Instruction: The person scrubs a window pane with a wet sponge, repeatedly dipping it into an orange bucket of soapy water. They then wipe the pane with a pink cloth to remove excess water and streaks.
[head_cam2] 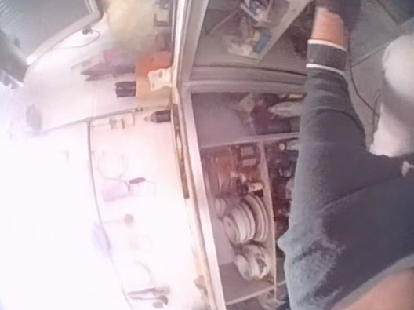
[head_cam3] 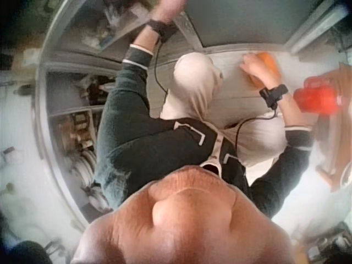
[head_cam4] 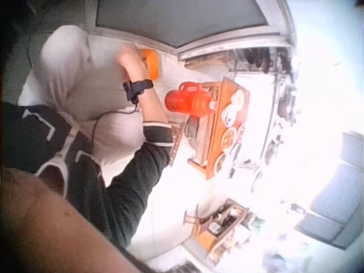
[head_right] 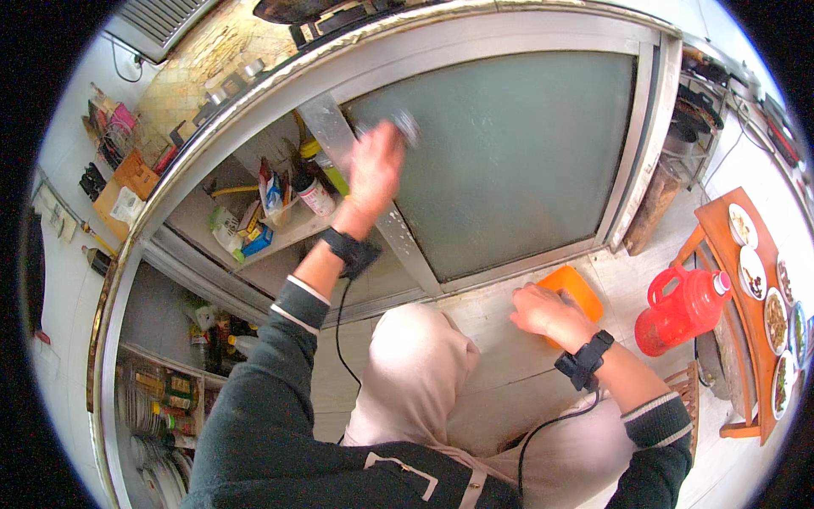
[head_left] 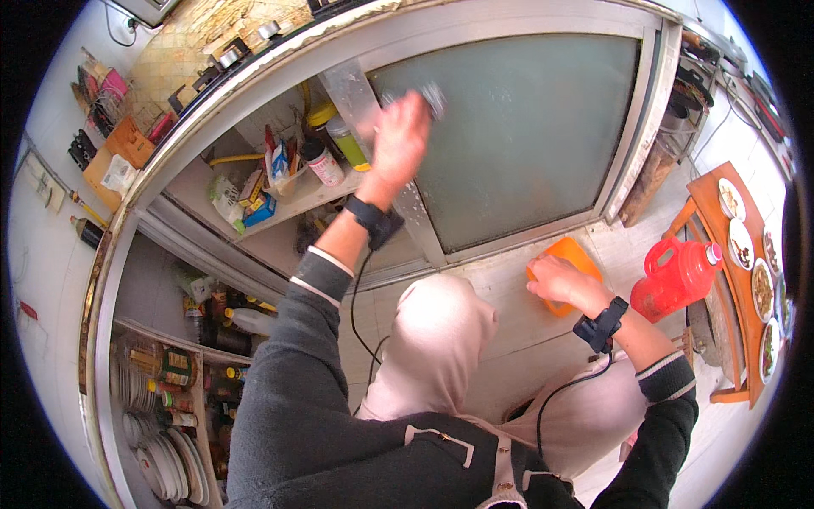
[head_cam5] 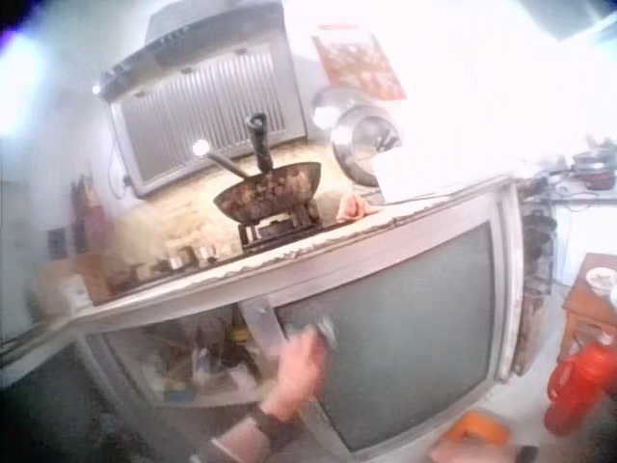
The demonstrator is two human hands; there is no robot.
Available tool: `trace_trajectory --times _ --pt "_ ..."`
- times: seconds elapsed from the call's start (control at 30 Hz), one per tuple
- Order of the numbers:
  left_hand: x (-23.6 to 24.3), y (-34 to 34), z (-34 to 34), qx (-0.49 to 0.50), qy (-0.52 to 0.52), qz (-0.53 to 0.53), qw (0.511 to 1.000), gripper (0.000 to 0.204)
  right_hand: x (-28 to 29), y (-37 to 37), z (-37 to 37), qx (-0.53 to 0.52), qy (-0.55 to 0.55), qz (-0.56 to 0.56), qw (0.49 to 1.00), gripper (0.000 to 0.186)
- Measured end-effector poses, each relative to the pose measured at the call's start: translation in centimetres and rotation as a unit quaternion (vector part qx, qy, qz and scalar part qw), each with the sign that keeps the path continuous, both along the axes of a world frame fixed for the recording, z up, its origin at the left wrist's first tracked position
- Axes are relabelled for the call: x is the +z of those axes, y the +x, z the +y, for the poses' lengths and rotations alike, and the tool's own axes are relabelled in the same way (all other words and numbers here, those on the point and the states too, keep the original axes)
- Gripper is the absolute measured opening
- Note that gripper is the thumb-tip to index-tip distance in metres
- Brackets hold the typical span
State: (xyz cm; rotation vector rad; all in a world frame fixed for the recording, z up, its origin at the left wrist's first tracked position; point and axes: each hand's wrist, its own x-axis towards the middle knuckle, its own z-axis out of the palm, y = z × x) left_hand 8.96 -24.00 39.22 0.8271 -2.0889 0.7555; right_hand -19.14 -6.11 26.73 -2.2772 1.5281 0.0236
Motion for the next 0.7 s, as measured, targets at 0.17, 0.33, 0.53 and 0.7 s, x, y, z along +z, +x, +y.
trace_trajectory --times 0.17,0.33,0.53,0.7 --pt "-6.9 0.9 2.1 0.020 0.062 -0.199 0.978 0.033 -1.2 -1.0 0.3 -0.008 0.013 -0.007 1.000 0.030" --pt "1.6 4.2 2.4 0.064 -0.079 -0.081 0.992 0.039 -1.8 -0.9 -0.1 -0.012 0.029 0.030 0.999 0.030" --pt "3.8 5.6 2.8 0.163 -0.092 -0.027 0.982 0.037 -2.8 -0.3 -0.9 0.001 0.010 0.013 1.000 0.035" --pt "0.3 4.6 4.5 0.120 -0.041 -0.076 0.989 0.036 -2.9 0.0 -0.9 0.001 -0.008 -0.001 1.000 0.032"
